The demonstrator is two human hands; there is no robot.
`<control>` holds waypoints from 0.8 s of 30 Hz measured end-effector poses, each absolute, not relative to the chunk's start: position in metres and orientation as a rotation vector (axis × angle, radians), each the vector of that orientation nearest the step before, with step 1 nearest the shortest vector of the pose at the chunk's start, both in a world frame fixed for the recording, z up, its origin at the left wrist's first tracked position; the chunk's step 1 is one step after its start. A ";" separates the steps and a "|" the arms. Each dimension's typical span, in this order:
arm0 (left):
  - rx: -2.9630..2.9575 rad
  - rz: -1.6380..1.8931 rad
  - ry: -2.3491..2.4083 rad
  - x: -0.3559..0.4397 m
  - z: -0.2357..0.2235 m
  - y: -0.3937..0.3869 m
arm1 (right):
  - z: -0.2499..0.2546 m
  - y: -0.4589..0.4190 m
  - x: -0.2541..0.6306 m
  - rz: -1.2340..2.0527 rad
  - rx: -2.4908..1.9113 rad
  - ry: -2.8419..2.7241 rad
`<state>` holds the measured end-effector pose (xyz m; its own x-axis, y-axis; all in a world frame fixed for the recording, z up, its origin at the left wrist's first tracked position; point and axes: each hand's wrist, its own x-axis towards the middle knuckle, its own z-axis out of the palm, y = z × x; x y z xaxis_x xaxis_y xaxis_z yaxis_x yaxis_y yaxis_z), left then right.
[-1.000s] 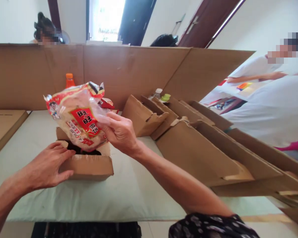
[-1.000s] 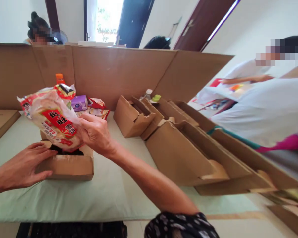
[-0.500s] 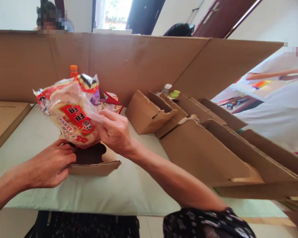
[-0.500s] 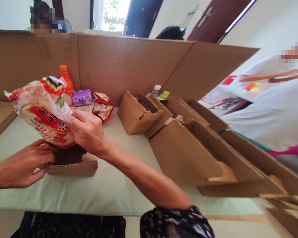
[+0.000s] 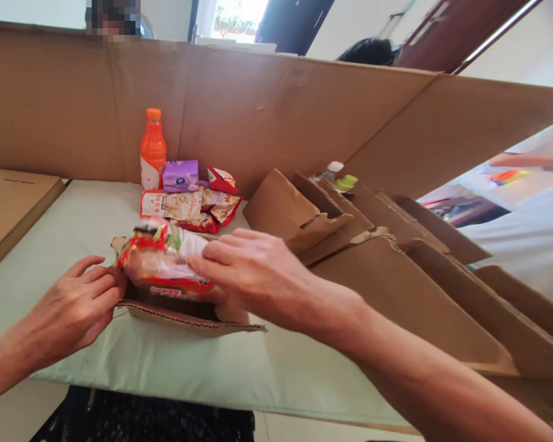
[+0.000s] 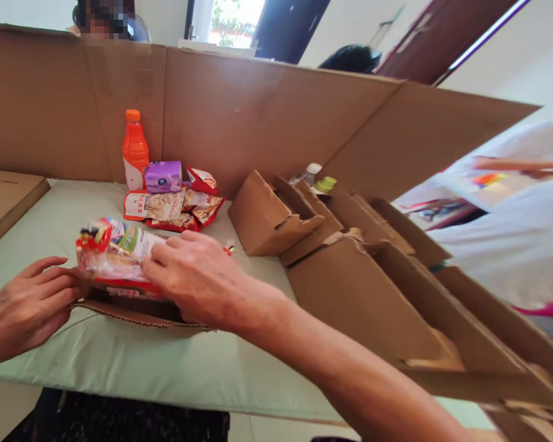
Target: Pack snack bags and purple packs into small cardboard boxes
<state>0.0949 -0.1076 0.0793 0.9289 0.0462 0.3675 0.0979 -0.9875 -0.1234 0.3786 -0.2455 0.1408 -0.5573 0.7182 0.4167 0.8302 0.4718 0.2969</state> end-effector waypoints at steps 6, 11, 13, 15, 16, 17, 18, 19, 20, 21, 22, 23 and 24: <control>-3.123 -0.637 -0.167 0.096 0.074 -0.117 | 0.097 -0.229 0.364 -0.713 -1.317 -2.300; -3.136 -0.768 -0.210 0.101 0.065 -0.117 | 0.119 -0.236 0.362 -0.684 -1.403 -2.428; -3.109 -0.782 -0.201 0.104 0.062 -0.115 | 0.142 -0.245 0.363 -0.646 -1.496 -2.573; -3.112 -0.762 -0.179 0.106 0.061 -0.114 | 0.162 -0.254 0.366 -0.596 -1.612 -2.657; -3.111 -0.761 -0.169 0.107 0.061 -0.113 | 0.168 -0.258 0.369 -0.576 -1.670 -2.677; -3.107 -0.771 -0.167 0.107 0.061 -0.113 | 0.171 -0.261 0.371 -0.555 -1.720 -2.696; -3.106 -0.781 -0.168 0.107 0.061 -0.113 | 0.172 -0.264 0.373 -0.528 -1.761 -2.724; -3.106 -0.793 -0.173 0.108 0.060 -0.114 | 0.171 -0.265 0.374 -0.502 -1.796 -2.755; -3.105 -0.805 -0.173 0.108 0.060 -0.114 | 0.170 -0.264 0.374 -0.483 -1.828 -2.783; -3.104 -0.809 -0.170 0.109 0.060 -0.114 | 0.167 -0.262 0.372 -0.467 -1.860 -2.806; -3.102 -0.809 -0.168 0.109 0.060 -0.114 | 0.165 -0.258 0.368 -0.445 -1.889 -2.829; -3.099 -0.803 -0.167 0.110 0.059 -0.114 | 0.163 -0.252 0.363 -0.412 -1.916 -2.853; -3.095 -0.800 -0.165 0.110 0.059 -0.114 | 0.162 -0.245 0.357 -0.364 -1.940 -2.881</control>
<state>0.1101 -0.1135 0.0594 0.8699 0.1143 0.4798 0.0844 -0.9929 0.0835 0.3571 -0.2454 0.1615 -0.3407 0.9244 -0.1715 0.8527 0.3807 0.3578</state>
